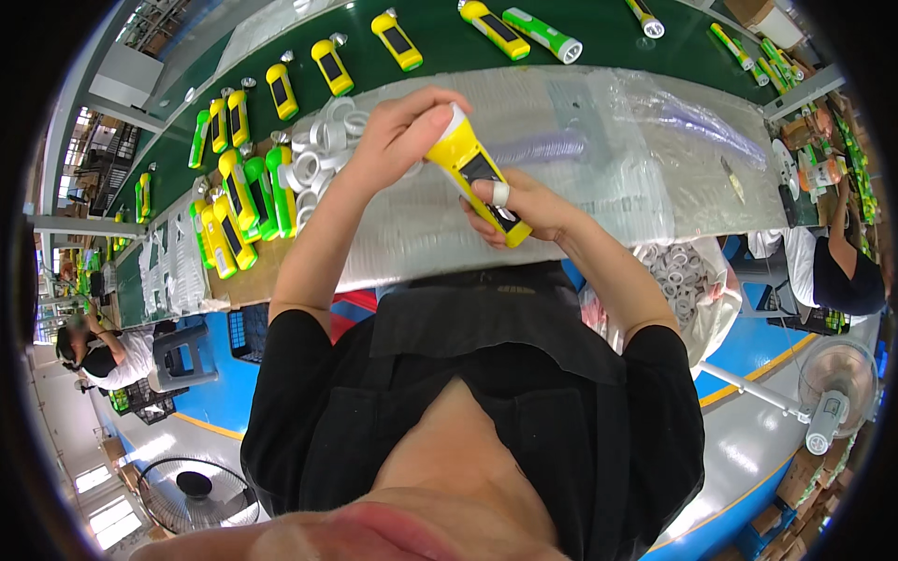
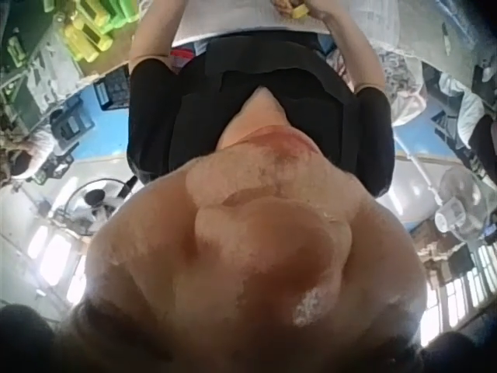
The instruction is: Manual assembly of flashlight components including housings, reflectors, and rings on a factory assembly line.
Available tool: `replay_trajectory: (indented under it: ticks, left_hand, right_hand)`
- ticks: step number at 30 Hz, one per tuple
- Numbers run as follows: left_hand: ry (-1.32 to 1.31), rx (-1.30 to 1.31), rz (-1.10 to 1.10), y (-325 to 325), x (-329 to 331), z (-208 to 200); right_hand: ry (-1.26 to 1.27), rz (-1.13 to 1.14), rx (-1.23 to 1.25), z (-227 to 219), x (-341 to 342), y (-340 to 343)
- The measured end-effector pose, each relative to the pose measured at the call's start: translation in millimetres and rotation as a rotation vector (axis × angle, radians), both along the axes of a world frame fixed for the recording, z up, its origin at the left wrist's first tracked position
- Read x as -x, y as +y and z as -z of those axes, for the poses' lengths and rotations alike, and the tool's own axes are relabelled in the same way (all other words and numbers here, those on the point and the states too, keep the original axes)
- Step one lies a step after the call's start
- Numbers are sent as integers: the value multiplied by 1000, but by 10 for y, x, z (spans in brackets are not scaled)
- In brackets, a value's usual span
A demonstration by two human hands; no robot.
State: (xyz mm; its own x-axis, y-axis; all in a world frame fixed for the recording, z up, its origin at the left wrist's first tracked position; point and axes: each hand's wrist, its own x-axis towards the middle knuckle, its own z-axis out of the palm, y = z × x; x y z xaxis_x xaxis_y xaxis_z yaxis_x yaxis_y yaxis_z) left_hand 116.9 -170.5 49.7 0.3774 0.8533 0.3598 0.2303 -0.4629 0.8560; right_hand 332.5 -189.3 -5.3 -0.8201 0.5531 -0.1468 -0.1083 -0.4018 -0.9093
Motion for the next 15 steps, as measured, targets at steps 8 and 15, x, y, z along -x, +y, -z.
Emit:
replay_trajectory:
  ticks: [8, 15]
  left_hand:
    - [67, -355, -696, 1331, 367, 79]
    - [920, -357, -542, 2390, 469, 759]
  right_hand:
    - [-682, 768, -1042, 175, 194, 2292]
    - [-1420, 462, -1170, 343, 633, 3374]
